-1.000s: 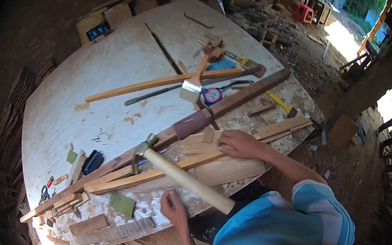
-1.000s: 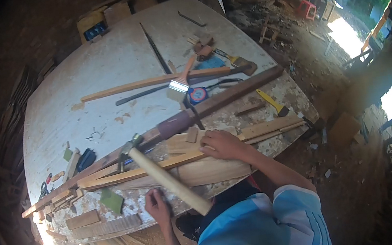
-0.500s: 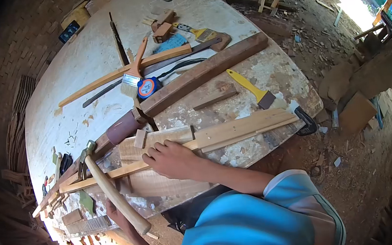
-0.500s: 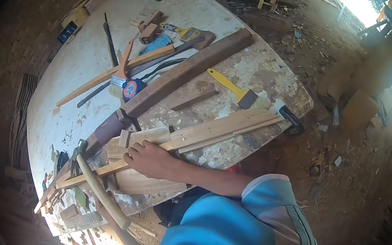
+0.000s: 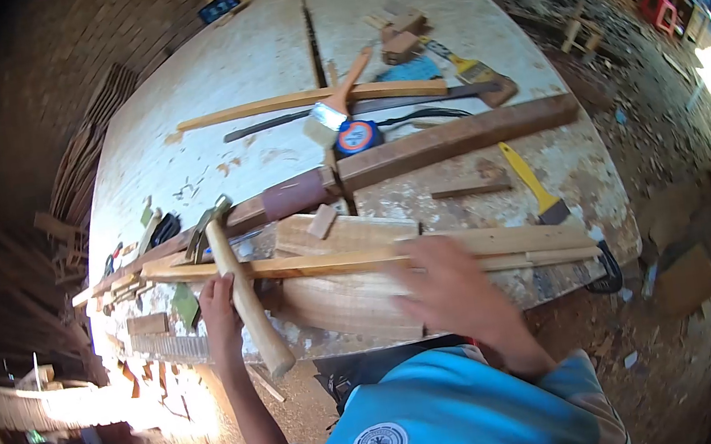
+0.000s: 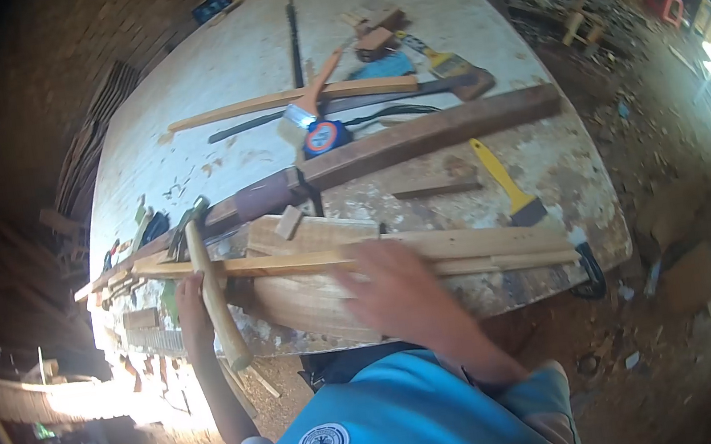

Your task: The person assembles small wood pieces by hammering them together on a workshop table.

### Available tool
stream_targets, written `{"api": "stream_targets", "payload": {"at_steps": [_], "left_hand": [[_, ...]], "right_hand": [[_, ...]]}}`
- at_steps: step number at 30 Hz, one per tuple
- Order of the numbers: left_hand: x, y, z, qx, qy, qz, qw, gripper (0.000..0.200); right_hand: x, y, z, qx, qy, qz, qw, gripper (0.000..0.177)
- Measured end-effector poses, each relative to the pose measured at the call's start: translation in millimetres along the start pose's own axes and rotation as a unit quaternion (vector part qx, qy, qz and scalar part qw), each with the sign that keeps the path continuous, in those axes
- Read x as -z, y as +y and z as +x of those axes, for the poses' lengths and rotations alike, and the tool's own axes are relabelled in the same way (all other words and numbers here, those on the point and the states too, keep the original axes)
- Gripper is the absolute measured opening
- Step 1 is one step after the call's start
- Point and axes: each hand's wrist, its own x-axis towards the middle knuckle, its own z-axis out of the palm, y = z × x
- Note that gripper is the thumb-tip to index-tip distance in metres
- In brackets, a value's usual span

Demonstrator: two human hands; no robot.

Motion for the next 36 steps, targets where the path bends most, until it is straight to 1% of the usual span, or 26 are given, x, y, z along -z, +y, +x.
{"api": "stream_targets", "payload": {"at_steps": [1, 2, 3, 4, 5, 6, 8, 9, 11, 12, 13, 14, 16, 18, 20, 22, 24, 26, 28, 30, 31, 32, 34, 35, 36], "left_hand": [[-1, 3, 6, 0.000, -0.009, 0.008, 1.000, 0.016], [-4, 6, 15, 0.000, -0.019, 0.015, 1.000, 0.017], [-7, 4, 31, -0.042, 0.002, 0.052, 0.998, 0.019], [-11, 4, 47, -0.081, 0.023, 0.089, 0.992, 0.021], [-17, 15, 58, -0.056, 0.001, 0.053, 0.997, 0.022], [-19, 25, 69, -0.029, -0.021, 0.016, 0.999, 0.025], [-3, 10, 111, -0.038, -0.027, 0.103, 0.994, 0.024], [-13, 7, 132, -0.112, -0.069, 0.044, 0.990, 0.023], [-28, 23, 140, -0.072, -0.109, -0.044, 0.990, 0.021], [-36, 43, 133, 0.038, -0.110, -0.077, 0.990, 0.021], [-43, 46, 133, 0.037, -0.133, -0.056, 0.989, 0.020], [-46, 45, 137, 0.031, -0.191, -0.042, 0.980, 0.019], [-64, 35, 138, 0.023, -0.169, -0.013, 0.985, 0.024], [-74, 26, 129, -0.061, -0.130, 0.026, 0.989, 0.035], [-67, 35, 108, -0.107, -0.164, 0.073, 0.978, 0.035], [-53, 30, 82, -0.273, -0.139, 0.078, 0.949, 0.027], [-36, 25, 38, -0.390, -0.069, 0.077, 0.915, 0.019], [-17, 4, -3, -0.405, -0.002, 0.104, 0.908, 0.015], [1, -37, -33, -0.318, 0.128, 0.208, 0.916, 0.024], [1, -55, -33, -0.213, 0.153, 0.222, 0.939, 0.030], [2, -60, -36, -0.157, 0.163, 0.229, 0.947, 0.034], [-3, -65, -38, -0.161, 0.141, 0.226, 0.950, 0.035], [-14, -71, -38, -0.167, 0.156, 0.295, 0.928, 0.031], [-20, -72, -35, -0.175, 0.152, 0.296, 0.927, 0.031], [-26, -71, -29, -0.183, 0.149, 0.298, 0.925, 0.031]], "right_hand": [[21, 9, -13, -0.025, -0.001, 0.005, 1.000, 0.048], [40, 17, -28, -0.086, -0.012, -0.035, 0.996, 0.053], [56, 23, -44, -0.146, -0.025, -0.075, 0.986, 0.059], [71, 32, -58, -0.186, -0.039, -0.094, 0.977, 0.064], [81, 38, -69, -0.226, -0.055, -0.113, 0.966, 0.069], [83, 40, -74, -0.224, -0.062, -0.109, 0.966, 0.071], [85, 41, -79, -0.229, -0.066, -0.106, 0.965, 0.074], [83, 45, -82, -0.226, -0.052, -0.130, 0.964, 0.074], [70, 49, -86, -0.222, -0.027, -0.177, 0.958, 0.072], [69, 49, -85, -0.212, -0.030, -0.182, 0.960, 0.071], [70, 51, -81, -0.200, -0.032, -0.190, 0.961, 0.069], [72, 54, -78, -0.187, -0.035, -0.196, 0.962, 0.067], [71, 62, -80, -0.167, -0.045, -0.231, 0.958, 0.063], [74, 72, -83, -0.129, -0.041, -0.244, 0.960, 0.059], [72, 83, -86, -0.077, -0.016, -0.232, 0.970, 0.056], [73, 79, -81, -0.070, -0.004, -0.221, 0.973, 0.053], [75, 79, -76, -0.064, -0.001, -0.212, 0.975, 0.050], [78, 82, -74, -0.066, -0.002, -0.208, 0.976, 0.048], [81, 82, -69, -0.063, 0.000, -0.202, 0.977, 0.047], [88, 80, -65, -0.065, -0.002, -0.203, 0.977, 0.046], [94, 78, -64, -0.099, -0.026, -0.190, 0.976, 0.049], [99, 77, -65, -0.098, -0.031, -0.194, 0.976, 0.050], [107, 81, -65, -0.088, -0.038, -0.202, 0.975, 0.051], [112, 82, -64, -0.099, -0.056, -0.183, 0.977, 0.055], [113, 85, -60, -0.118, -0.070, -0.140, 0.981, 0.055]]}}
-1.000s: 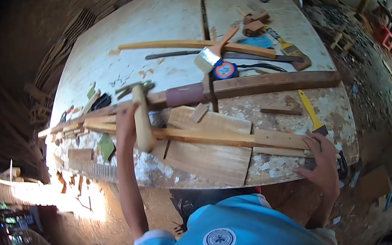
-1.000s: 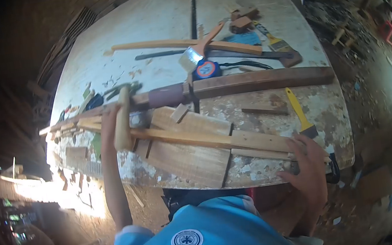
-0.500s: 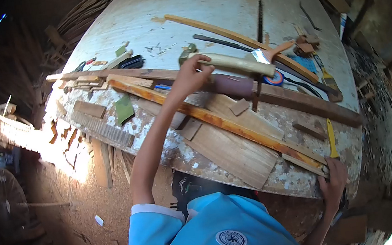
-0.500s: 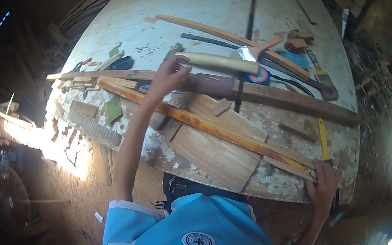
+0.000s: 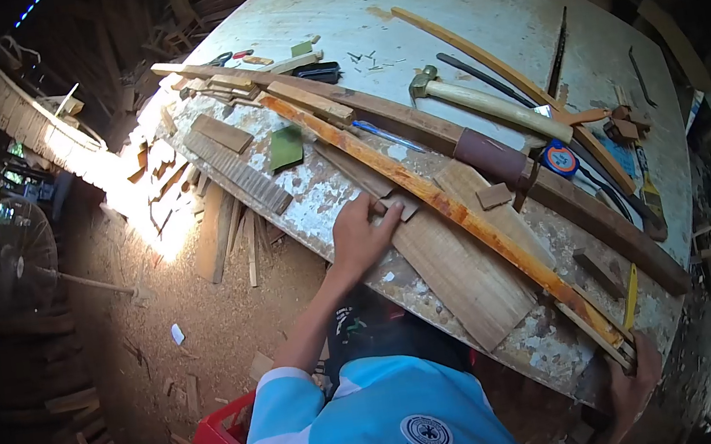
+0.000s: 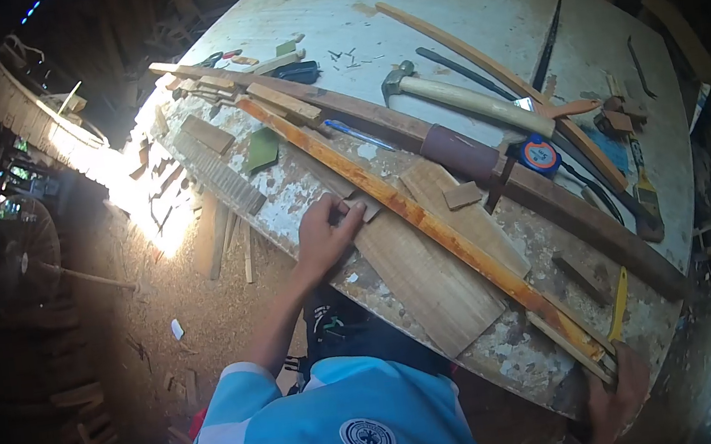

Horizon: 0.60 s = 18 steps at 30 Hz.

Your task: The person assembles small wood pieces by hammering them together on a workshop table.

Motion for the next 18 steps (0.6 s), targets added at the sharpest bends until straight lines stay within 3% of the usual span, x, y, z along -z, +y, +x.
{"api": "stream_targets", "payload": {"at_steps": [2, 6, 11, 14, 18], "left_hand": [[1, -6, -5, -0.025, -0.009, 0.007, 1.000, 0.033], [-7, -19, 0, -0.111, -0.031, 0.022, 0.993, 0.035], [2, -35, -7, -0.171, -0.037, -0.004, 0.985, 0.025], [24, -12, -39, 0.014, 0.116, -0.196, 0.974, 0.008], [45, -35, -53, -0.138, 0.199, -0.114, 0.963, 0.001]], "right_hand": [[-4, 1, -6, -0.047, -0.052, 0.092, 0.993, 0.055], [14, -40, 27, -0.053, -0.114, 0.118, 0.985, 0.054], [-23, -104, 54, 0.072, -0.041, 0.097, 0.992, 0.052], [-63, -133, 74, 0.085, -0.039, 0.131, 0.987, 0.051], [-96, -161, 92, 0.089, -0.037, 0.163, 0.982, 0.049]]}}
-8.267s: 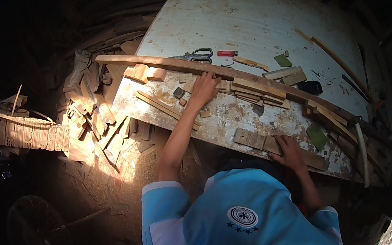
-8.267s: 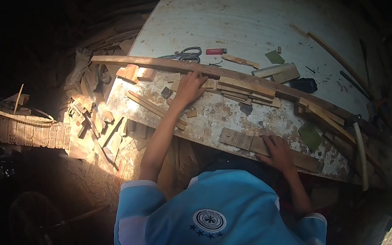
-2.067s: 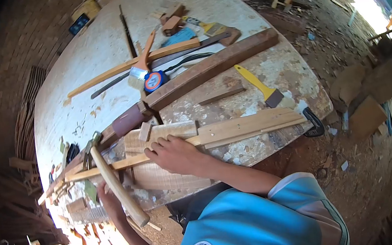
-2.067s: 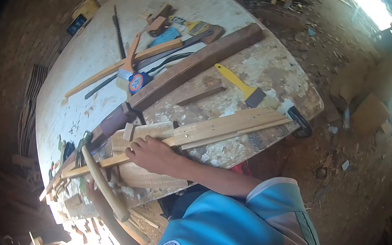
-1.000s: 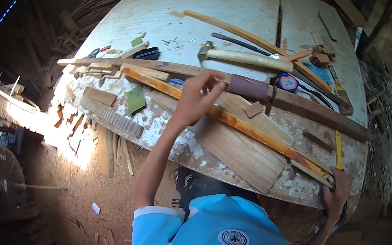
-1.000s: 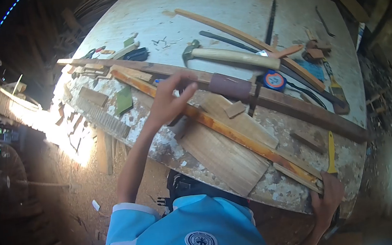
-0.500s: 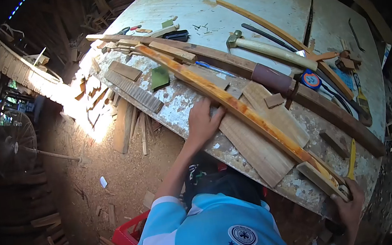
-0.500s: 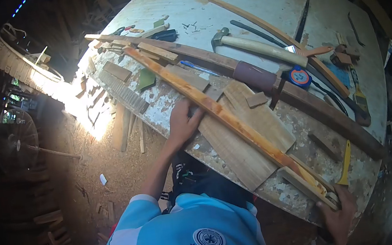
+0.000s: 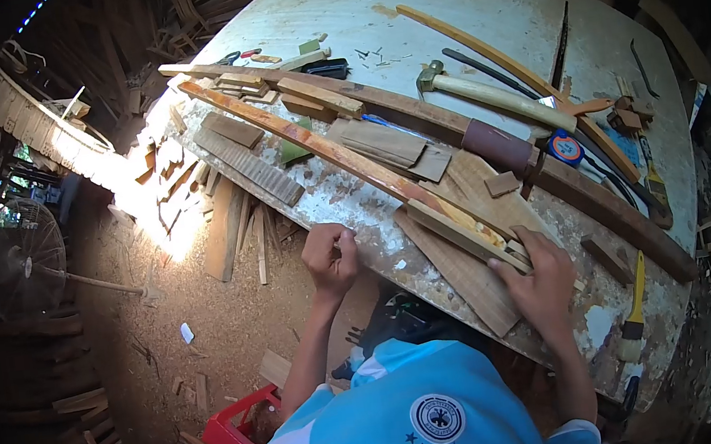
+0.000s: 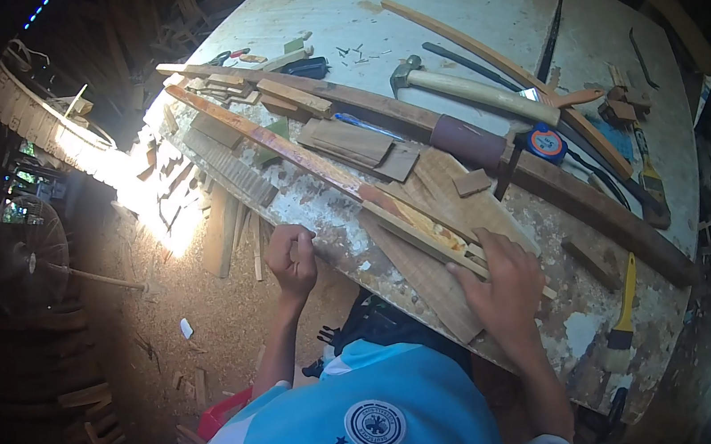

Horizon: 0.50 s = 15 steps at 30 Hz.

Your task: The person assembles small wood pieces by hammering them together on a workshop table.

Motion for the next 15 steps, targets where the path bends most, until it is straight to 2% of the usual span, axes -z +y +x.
{"api": "stream_targets", "payload": {"at_steps": [2, 6, 9, 12, 13, 15], "left_hand": [[5, 7, 17, -0.083, -0.011, 0.009, 0.996, 0.002], [-1, 24, 46, -0.153, -0.110, 0.062, 0.980, 0.014], [-16, 23, 57, -0.164, -0.179, 0.058, 0.968, 0.018], [-20, 14, 55, -0.194, -0.189, 0.066, 0.960, 0.019], [-18, 1, 51, -0.194, -0.147, 0.082, 0.966, 0.016], [-9, -31, 46, -0.125, -0.014, 0.125, 0.984, 0.024]], "right_hand": [[-10, -8, 7, -0.003, -0.004, -0.007, 1.000, 0.049], [-24, -10, 12, 0.006, -0.001, -0.032, 0.999, 0.049], [-24, -12, 12, 0.019, 0.003, -0.054, 0.998, 0.050], [-21, -16, 11, 0.013, -0.007, -0.062, 0.998, 0.050], [-20, -17, 11, 0.011, -0.012, -0.063, 0.998, 0.050], [-20, -17, 11, 0.005, -0.013, -0.063, 0.998, 0.050]]}}
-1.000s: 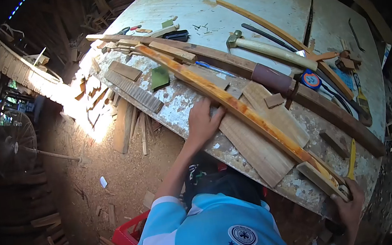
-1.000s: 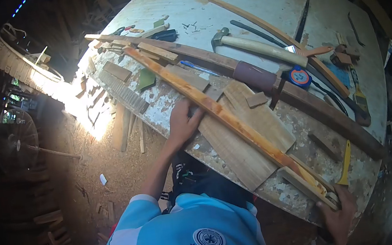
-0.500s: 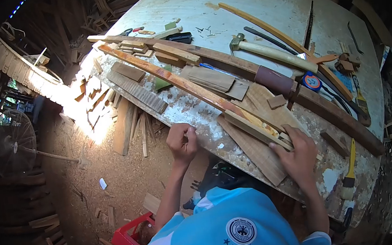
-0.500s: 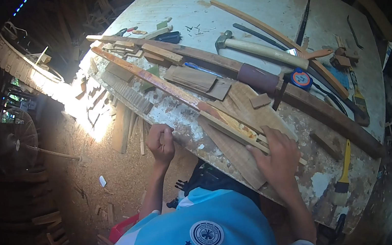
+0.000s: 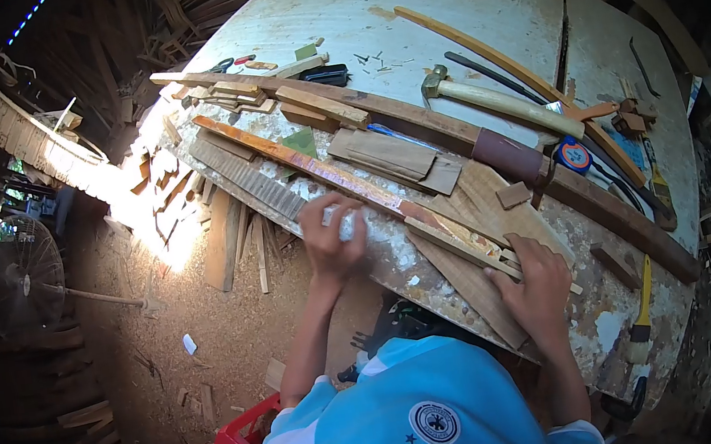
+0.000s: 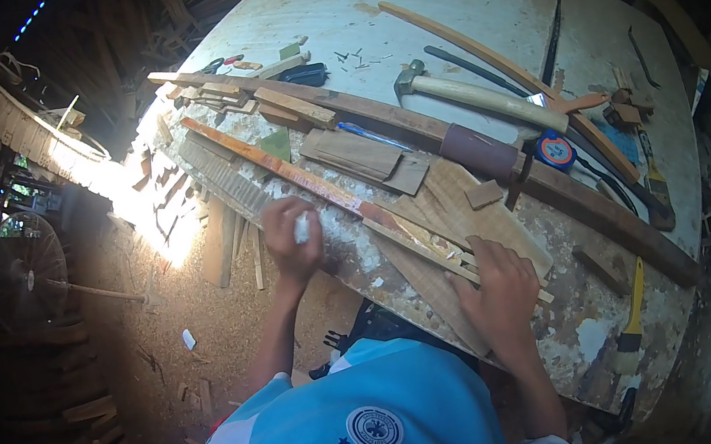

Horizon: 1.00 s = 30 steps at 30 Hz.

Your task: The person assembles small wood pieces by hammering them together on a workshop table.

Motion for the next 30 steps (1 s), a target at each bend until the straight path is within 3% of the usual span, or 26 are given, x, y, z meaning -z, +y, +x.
{"api": "stream_targets", "payload": {"at_steps": [3, 5, 8, 11, 16, 20, 27, 28, 30], "left_hand": [[11, -55, 4, 0.278, 0.029, 0.133, 0.951, 0.057], [14, -90, 7, 0.455, 0.006, 0.186, 0.871, 0.076], [23, -118, 33, 0.530, -0.057, 0.191, 0.824, 0.095], [12, -161, 40, 0.528, -0.128, 0.233, 0.807, 0.101], [-3, -184, 18, 0.475, 0.066, 0.147, 0.865, 0.072], [-4, -188, 16, 0.390, 0.110, 0.126, 0.906, 0.070], [-11, -184, 48, 0.491, 0.099, 0.073, 0.862, 0.081], [-12, -186, 44, 0.475, 0.091, 0.096, 0.870, 0.073], [-16, -205, 33, 0.466, 0.170, -0.083, 0.864, 0.067]], "right_hand": [[1, -1, 0, -0.004, -0.001, -0.001, 1.000, 0.049], [2, -1, 0, -0.017, -0.011, 0.011, 1.000, 0.049], [3, 1, 8, -0.053, -0.025, 0.047, 0.997, 0.049], [5, 2, 9, -0.093, -0.040, 0.079, 0.992, 0.049], [6, 7, 8, -0.101, -0.027, 0.128, 0.986, 0.048], [4, 8, 6, -0.091, -0.015, 0.116, 0.989, 0.049], [1, 7, 2, -0.018, -0.018, 0.030, 0.999, 0.051], [1, 8, 2, -0.015, -0.018, 0.028, 0.999, 0.051], [2, 6, 3, -0.011, -0.019, 0.022, 1.000, 0.051]]}}
